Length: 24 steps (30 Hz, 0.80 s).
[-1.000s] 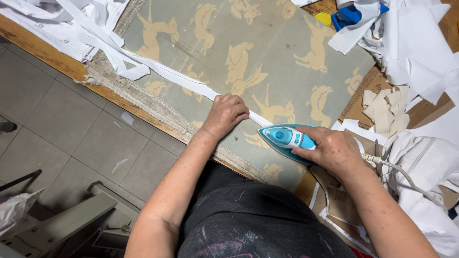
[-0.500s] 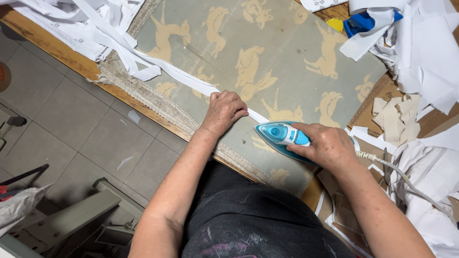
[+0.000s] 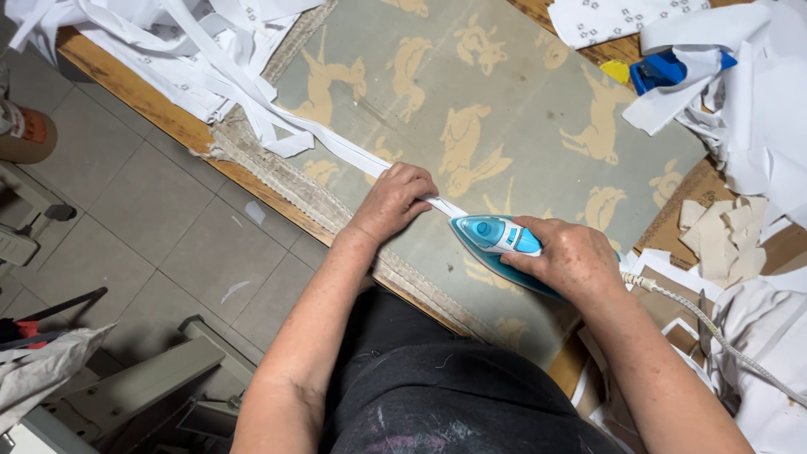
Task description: Ironing a long thin strip of white fabric on a work table
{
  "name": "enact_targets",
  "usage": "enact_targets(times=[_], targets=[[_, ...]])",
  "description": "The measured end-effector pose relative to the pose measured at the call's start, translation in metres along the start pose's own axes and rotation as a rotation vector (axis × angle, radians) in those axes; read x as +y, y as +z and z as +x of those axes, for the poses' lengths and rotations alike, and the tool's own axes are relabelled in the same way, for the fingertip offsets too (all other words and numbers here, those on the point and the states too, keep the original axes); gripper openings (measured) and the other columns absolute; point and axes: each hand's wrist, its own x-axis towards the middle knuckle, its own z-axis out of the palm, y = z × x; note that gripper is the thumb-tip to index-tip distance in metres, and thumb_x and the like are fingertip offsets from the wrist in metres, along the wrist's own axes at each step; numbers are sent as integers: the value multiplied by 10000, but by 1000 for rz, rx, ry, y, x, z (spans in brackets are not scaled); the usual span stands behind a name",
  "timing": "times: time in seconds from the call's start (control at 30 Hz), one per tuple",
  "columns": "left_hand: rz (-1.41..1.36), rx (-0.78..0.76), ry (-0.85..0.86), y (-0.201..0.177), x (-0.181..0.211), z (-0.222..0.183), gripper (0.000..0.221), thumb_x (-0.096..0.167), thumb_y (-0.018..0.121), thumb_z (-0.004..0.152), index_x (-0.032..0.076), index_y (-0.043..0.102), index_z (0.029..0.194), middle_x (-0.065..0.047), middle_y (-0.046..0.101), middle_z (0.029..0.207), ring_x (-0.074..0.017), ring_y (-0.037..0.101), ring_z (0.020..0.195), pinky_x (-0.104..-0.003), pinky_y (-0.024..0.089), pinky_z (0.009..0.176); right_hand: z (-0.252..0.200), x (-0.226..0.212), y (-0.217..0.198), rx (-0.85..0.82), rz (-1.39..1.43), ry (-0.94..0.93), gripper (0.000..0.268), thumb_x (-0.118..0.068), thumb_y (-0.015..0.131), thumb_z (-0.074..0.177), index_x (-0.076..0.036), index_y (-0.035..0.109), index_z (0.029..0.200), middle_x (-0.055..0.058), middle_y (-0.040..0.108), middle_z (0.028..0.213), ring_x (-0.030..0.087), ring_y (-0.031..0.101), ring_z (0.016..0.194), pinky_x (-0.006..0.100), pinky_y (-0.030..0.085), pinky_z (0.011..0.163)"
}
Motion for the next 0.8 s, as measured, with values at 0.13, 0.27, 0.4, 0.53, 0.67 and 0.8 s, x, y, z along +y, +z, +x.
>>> enact_targets(times=[0.13,0.27,0.4,0.53,0.67,0.8], targets=[[100,-28,29,-6,-14,-3,117,285,672,766,212,639,852,53,589,908,-124,515,955,-278,382,831,4,-9,-3,-30,-26,26,558,-469,693,643,-304,592,1167,0,676,1017,257,623,970,369,500,802],[98,-18,53,-2,-25,-3,88,321,660,773,248,655,821,88,605,908,-103,519,939,-262,382,822,8,-11,-2,-33,-41,24,559,-473,699,640,-304,596,1163,-2,676,1015,252,624,970,369,503,799],[54,-18,39,-5,-26,-1,116,358,640,785,252,658,829,80,610,901,-114,525,933,-268,392,817,12,-12,0,-31,-31,31,565,-472,700,634,-314,592,1166,-6,672,1026,253,618,982,374,499,810],[151,-86,82,-19,-10,3,156,392,550,828,298,629,925,55,581,859,-137,525,909,-284,398,800,14,-14,2,-12,-34,25,549,-472,701,626,-334,600,1147,-19,672,1018,244,617,976,372,499,805],[264,-111,154,-16,-17,2,110,397,531,840,346,623,870,88,534,848,-107,495,893,-269,378,772,17,-15,4,-4,-38,15,544,-464,700,625,-328,602,1142,-8,674,1013,252,619,970,383,500,803],[247,-94,145,-13,-19,2,93,382,557,837,335,637,844,96,530,839,-97,494,878,-266,371,760,18,-16,5,-1,-35,22,545,-473,703,619,-340,602,1138,-25,674,1008,237,620,968,377,501,801]])
